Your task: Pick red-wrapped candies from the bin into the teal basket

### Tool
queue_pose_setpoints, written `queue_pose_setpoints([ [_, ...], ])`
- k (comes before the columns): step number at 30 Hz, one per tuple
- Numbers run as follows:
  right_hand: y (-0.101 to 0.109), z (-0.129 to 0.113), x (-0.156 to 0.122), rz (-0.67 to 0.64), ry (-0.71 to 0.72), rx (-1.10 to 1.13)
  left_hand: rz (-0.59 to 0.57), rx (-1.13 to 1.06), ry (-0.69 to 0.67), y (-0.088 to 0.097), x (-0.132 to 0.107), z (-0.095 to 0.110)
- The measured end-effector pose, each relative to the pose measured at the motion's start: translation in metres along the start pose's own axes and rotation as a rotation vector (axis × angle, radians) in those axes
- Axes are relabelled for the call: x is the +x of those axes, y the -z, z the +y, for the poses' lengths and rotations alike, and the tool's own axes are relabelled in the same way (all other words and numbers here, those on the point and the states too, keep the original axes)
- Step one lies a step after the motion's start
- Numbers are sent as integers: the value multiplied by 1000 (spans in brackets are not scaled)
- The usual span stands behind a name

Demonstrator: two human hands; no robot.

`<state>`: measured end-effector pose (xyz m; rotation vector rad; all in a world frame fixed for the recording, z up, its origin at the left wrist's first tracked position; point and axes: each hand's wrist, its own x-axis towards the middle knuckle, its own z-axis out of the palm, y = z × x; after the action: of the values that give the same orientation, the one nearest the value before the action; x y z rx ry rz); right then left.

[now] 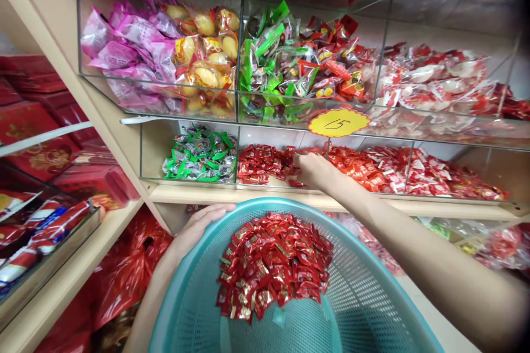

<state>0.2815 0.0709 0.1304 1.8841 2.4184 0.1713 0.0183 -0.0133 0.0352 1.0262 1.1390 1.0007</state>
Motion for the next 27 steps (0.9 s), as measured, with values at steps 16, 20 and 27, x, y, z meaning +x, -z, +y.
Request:
queue_pose_setpoints([
  [16, -62, -53, -28, 40, 779, 565, 5, 50, -64, 1, -1, 0],
  [20, -70, -57, -31, 44, 781, 506, 10, 39, -64, 0, -1, 0],
  [27, -72, -61, -38, 64, 761, 339, 13, 17, -50, -3, -3, 4],
])
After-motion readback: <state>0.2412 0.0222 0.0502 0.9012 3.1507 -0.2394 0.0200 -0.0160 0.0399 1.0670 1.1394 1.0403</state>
